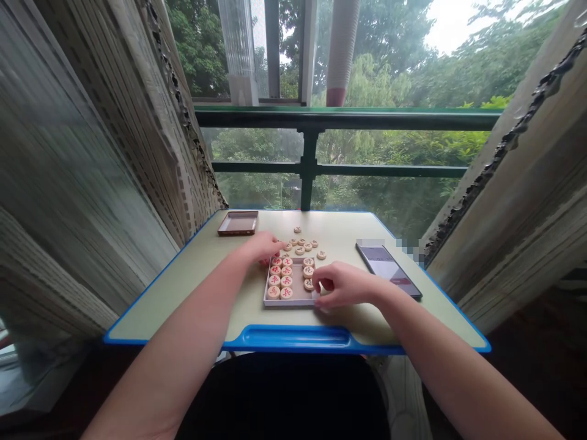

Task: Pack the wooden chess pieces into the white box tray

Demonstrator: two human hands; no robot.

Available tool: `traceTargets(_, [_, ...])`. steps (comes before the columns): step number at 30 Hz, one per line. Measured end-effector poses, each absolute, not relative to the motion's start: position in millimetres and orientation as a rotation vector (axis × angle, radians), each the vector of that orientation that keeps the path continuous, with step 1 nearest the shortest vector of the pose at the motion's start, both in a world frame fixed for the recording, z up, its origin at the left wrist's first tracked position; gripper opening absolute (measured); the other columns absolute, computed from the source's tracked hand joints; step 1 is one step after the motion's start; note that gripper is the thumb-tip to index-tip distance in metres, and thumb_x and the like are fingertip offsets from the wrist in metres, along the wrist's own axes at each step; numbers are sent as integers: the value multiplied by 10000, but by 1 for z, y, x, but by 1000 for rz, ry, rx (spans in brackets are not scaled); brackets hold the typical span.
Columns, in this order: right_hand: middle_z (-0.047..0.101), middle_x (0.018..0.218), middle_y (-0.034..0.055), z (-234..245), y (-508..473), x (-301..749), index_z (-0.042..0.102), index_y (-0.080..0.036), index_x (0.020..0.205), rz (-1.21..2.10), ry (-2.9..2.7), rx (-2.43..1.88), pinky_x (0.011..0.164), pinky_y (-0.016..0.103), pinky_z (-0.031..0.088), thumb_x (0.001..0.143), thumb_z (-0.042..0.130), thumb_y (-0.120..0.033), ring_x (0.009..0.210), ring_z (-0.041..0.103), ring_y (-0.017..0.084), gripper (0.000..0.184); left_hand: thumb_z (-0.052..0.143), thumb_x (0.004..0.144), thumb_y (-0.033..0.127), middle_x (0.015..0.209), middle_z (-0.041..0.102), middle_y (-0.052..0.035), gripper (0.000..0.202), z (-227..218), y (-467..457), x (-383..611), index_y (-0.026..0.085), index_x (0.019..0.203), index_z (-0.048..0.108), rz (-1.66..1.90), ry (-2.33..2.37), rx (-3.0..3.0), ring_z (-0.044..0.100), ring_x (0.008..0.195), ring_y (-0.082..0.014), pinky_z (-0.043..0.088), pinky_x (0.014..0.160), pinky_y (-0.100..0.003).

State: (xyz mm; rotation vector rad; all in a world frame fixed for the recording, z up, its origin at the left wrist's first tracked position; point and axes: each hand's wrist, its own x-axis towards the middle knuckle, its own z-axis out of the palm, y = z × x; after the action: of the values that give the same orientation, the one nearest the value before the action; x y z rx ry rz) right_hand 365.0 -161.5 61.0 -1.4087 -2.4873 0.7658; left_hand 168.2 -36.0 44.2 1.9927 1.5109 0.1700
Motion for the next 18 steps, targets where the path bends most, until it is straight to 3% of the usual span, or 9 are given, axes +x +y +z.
traceTargets(3, [390,563,-64,57,-153,370,573,-173,772,700,-2344,-1371,488,212,274,743,595,-359,518,354,81,190,472,778,457,666,659,-73,375,38,-29,165,141,652,628,231,1562,2172,570,516,-153,426,491,-247])
traceTargets(5, [399,561,-52,49,-143,376,580,-172,800,484,-2174,-1438,514,227,302,815,499,-352,528,369,96,198,490,769,440,699,672,-72,340,37,-26,163,155,657,638,359,1631,2317,598,625,-174,423,548,-248])
traceTargets(8, [540,758,21,30,-125,385,619,-183,916,95,-1983,-1568,657,268,389,790,514,-234,694,498,145,172,506,767,418,750,680,-63,291,40,-25,159,170,723,652,549,1678,2426,599,735,-186,426,618,-251])
traceTargets(12, [576,1044,85,11,-107,393,632,-226,1076,-22,-2038,-1573,886,352,393,807,519,-215,982,511,221,292,532,770,362,888,668,-48,228,40,-25,158,182,815,664,643,1545,2494,589,786,-175,445,692,-257])
traceTargets(18, [644,1065,71,3,-103,389,675,-237,1038,-45,-2267,-1515,881,346,422,873,464,-269,966,542,211,270,508,798,259,1065,596,-78,266,26,-17,159,201,1010,659,578,1435,2624,533,1019,-234,406,928,-335])
